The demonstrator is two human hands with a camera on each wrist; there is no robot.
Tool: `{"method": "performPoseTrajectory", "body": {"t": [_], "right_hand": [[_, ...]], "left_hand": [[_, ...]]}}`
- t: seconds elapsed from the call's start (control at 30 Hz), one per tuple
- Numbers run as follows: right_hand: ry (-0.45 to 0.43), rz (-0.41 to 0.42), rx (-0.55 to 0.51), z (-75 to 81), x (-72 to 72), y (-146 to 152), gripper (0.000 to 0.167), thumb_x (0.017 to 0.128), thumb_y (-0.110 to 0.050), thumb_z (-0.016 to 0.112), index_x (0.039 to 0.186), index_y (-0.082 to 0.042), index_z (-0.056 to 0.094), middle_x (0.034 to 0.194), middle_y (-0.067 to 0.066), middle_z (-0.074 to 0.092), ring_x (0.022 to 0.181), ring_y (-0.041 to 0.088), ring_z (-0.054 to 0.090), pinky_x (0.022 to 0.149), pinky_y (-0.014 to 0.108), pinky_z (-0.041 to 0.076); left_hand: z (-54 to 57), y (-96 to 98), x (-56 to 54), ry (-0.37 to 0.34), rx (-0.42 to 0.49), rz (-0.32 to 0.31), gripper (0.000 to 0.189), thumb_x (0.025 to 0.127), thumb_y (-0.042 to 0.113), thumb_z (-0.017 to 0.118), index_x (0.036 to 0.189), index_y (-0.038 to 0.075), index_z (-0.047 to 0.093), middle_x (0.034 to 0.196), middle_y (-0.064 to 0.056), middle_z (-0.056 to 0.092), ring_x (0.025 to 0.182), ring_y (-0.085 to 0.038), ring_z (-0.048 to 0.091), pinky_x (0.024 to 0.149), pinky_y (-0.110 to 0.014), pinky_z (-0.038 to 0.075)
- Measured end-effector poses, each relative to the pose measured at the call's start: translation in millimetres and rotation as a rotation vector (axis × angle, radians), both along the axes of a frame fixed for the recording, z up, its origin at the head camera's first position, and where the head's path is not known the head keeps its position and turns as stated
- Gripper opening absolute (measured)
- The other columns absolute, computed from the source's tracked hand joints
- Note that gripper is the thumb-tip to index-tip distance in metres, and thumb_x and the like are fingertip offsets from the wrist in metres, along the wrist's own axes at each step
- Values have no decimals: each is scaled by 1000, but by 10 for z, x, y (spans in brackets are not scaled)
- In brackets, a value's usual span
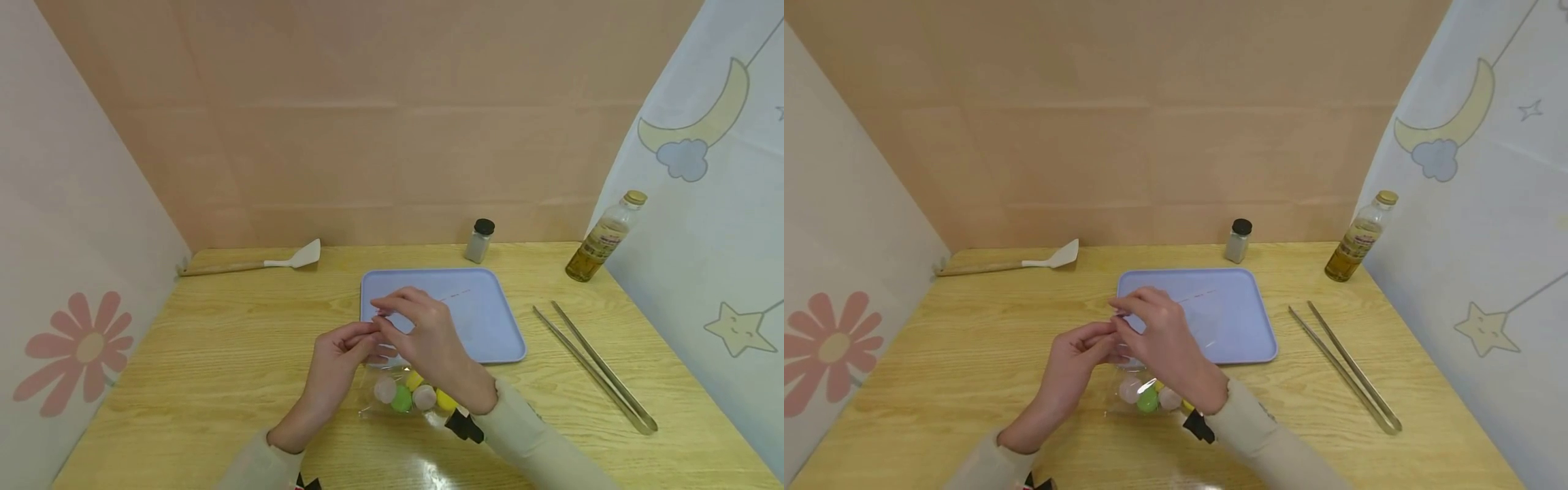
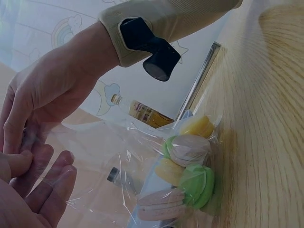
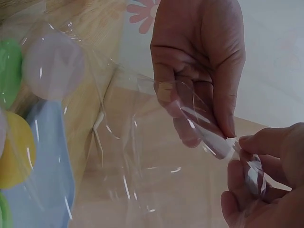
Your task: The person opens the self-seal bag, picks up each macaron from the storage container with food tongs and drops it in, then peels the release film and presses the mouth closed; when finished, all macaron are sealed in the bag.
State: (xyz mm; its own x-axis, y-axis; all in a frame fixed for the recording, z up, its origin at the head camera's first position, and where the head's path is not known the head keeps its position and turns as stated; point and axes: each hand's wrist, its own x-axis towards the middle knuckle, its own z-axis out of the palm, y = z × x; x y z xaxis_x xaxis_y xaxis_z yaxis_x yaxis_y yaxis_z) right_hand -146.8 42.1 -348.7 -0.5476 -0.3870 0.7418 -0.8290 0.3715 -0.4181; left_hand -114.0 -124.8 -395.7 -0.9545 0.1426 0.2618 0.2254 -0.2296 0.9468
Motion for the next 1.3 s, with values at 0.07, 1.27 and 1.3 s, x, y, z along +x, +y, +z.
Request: {"method": "performPoseTrajectory", "body": {"t": [0.07,1.27,1.3], "right_hand": [[-1,2,-4,-2,3,1,18,85,1,79,103,-4,78,94,2,71,85,16,68,68,24,56],[44,-13,-14,-30,15,45,26,83,-1,81,107,-6,72,91,0,74,86,14,69,78,36,53],[53,-12,-12,-31,13,55,28,83,-1,81,110,-6,72,92,0,74,87,14,69,78,36,52]], "left_hand": [[-2,0,0,6,0,-3,22,100,0,60,117,-15,66,99,-19,74,82,-24,75,74,-41,61],[4,24,8,18,-5,-15,22,100,-2,60,116,-15,66,100,-22,74,82,-22,75,73,-39,61],[1,23,6,23,-5,-17,22,100,-2,60,116,-15,66,100,-22,74,82,-23,75,73,-39,61]]}}
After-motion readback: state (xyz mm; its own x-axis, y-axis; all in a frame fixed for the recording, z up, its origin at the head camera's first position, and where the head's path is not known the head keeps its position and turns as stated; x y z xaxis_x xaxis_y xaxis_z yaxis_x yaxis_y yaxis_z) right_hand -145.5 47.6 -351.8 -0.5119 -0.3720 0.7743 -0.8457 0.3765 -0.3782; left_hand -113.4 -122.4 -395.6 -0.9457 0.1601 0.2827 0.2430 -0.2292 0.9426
